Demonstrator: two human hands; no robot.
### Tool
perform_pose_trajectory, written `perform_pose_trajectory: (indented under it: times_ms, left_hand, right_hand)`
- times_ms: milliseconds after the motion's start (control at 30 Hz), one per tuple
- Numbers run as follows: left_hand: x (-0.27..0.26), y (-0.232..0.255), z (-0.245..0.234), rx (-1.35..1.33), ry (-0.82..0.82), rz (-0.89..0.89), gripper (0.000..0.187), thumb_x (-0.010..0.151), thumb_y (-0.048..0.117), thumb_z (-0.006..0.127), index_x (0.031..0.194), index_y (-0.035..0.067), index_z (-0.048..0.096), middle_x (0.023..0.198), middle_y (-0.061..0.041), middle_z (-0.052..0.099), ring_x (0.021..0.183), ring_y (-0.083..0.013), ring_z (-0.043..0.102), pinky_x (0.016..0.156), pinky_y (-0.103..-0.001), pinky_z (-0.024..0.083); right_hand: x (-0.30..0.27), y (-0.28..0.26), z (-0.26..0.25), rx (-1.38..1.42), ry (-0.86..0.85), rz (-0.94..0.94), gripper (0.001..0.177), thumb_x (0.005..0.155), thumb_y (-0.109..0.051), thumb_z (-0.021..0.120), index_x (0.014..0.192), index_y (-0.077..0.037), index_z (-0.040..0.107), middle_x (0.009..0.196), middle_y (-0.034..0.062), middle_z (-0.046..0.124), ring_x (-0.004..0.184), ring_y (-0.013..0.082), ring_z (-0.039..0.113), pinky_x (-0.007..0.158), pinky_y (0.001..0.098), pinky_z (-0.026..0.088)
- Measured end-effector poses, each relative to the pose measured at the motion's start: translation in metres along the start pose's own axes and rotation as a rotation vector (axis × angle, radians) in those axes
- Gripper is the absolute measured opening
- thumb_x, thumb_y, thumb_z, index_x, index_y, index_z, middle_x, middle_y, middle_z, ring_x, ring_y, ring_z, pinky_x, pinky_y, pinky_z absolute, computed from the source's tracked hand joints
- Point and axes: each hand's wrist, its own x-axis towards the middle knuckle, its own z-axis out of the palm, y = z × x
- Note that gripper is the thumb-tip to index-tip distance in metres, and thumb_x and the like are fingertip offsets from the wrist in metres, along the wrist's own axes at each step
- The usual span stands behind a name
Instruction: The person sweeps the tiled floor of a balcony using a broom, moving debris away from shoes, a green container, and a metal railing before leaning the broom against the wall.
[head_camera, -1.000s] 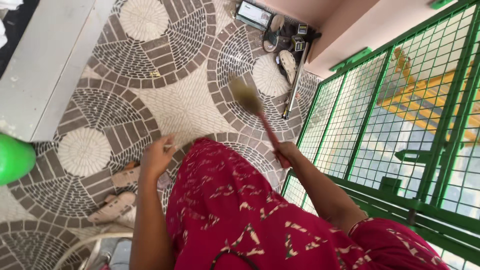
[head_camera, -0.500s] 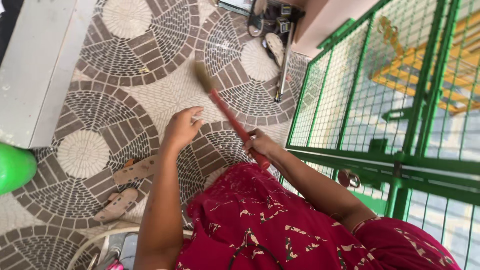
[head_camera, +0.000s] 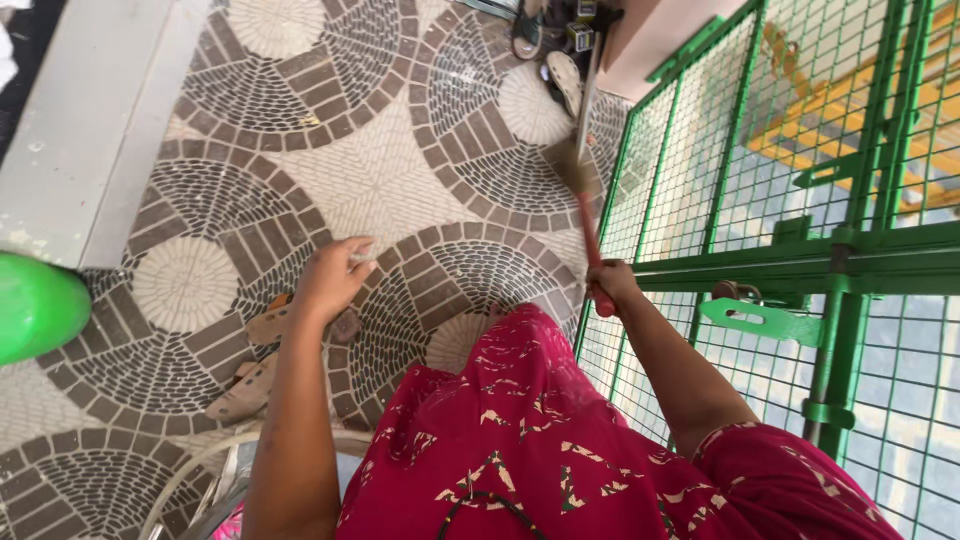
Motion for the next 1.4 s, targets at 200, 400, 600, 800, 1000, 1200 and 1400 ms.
perform_pose_trajectory:
  times_ms: [200, 400, 600, 800, 1000, 1200, 1400]
  left_hand:
    - [-0.031, -0.031, 0.004, -0.046, 0.008, -0.024, 0.045, 0.091, 0.025, 0.071, 0.135, 0.013, 0.064, 0.129, -0.011, 0.071, 0.109, -0.0269, 0.072, 0.092, -0.041, 0.056]
    - [-0.039, -0.002, -0.004, -0.073, 0.045, -0.037, 0.045, 0.092, 0.025, 0.071, 0.136, 0.016, 0.064, 0.133, -0.009, 0.068, 0.111, -0.0257, 0.071, 0.095, -0.041, 0.054]
    - [-0.080, -0.019, -0.041, -0.159, 0.265, -0.028, 0.044, 0.091, 0.019, 0.071, 0.135, 0.015, 0.065, 0.127, -0.009, 0.072, 0.107, -0.0236, 0.074, 0.090, -0.038, 0.058]
    - [-0.135, -0.057, -0.048, -0.245, 0.453, -0.086, 0.043, 0.090, 0.015, 0.072, 0.133, 0.012, 0.066, 0.120, -0.013, 0.074, 0.100, -0.0250, 0.074, 0.087, -0.037, 0.058]
    - [-0.166, -0.075, -0.030, -0.337, 0.569, -0.118, 0.040, 0.090, 0.011, 0.072, 0.129, 0.009, 0.067, 0.118, -0.014, 0.072, 0.095, -0.0227, 0.074, 0.085, -0.034, 0.059]
    - [-0.194, -0.083, -0.022, -0.267, 0.809, -0.095, 0.035, 0.088, 0.005, 0.073, 0.123, 0.006, 0.070, 0.123, -0.015, 0.069, 0.095, -0.0229, 0.072, 0.084, -0.035, 0.058]
    - [-0.213, -0.100, -0.006, -0.350, 0.860, -0.150, 0.037, 0.087, 0.001, 0.072, 0.123, 0.005, 0.069, 0.129, -0.014, 0.066, 0.092, -0.0207, 0.071, 0.085, -0.034, 0.058]
  right_hand:
    - [-0.061, -0.032, 0.064, 0.154, 0.017, -0.123, 0.074, 0.076, 0.011, 0.063, 0.139, 0.005, 0.024, 0.073, 0.0190, 0.058, 0.051, 0.0254, 0.056, 0.048, 0.0384, 0.052]
    - [-0.098, -0.095, 0.131, 0.153, -0.251, -0.141, 0.068, 0.079, 0.011, 0.063, 0.139, 0.004, 0.031, 0.079, 0.0174, 0.059, 0.057, 0.0217, 0.060, 0.048, 0.0363, 0.052]
    - [-0.158, -0.156, 0.126, -0.519, -0.576, -0.061, 0.074, 0.077, 0.013, 0.064, 0.146, 0.001, 0.039, 0.078, 0.0227, 0.060, 0.053, 0.0249, 0.057, 0.044, 0.0352, 0.048]
    - [-0.181, -0.189, 0.100, -0.837, -0.830, 0.142, 0.078, 0.076, 0.005, 0.068, 0.146, -0.010, 0.037, 0.091, 0.0215, 0.067, 0.057, 0.0213, 0.058, 0.043, 0.0317, 0.050]
    - [-0.140, -0.146, 0.162, -1.501, -0.813, -0.237, 0.070, 0.083, -0.001, 0.073, 0.147, -0.014, 0.046, 0.117, 0.0209, 0.070, 0.070, 0.0222, 0.071, 0.064, 0.0344, 0.061]
    - [-0.092, -0.086, 0.304, -1.706, -0.812, -0.805, 0.059, 0.077, -0.006, 0.076, 0.131, -0.007, 0.052, 0.109, 0.0212, 0.071, 0.102, 0.0373, 0.068, 0.088, 0.0482, 0.055]
    - [-0.110, -0.110, 0.348, -1.740, -0.888, -1.066, 0.050, 0.081, -0.002, 0.064, 0.129, -0.007, 0.050, 0.104, 0.0207, 0.069, 0.099, 0.0403, 0.067, 0.083, 0.0520, 0.053]
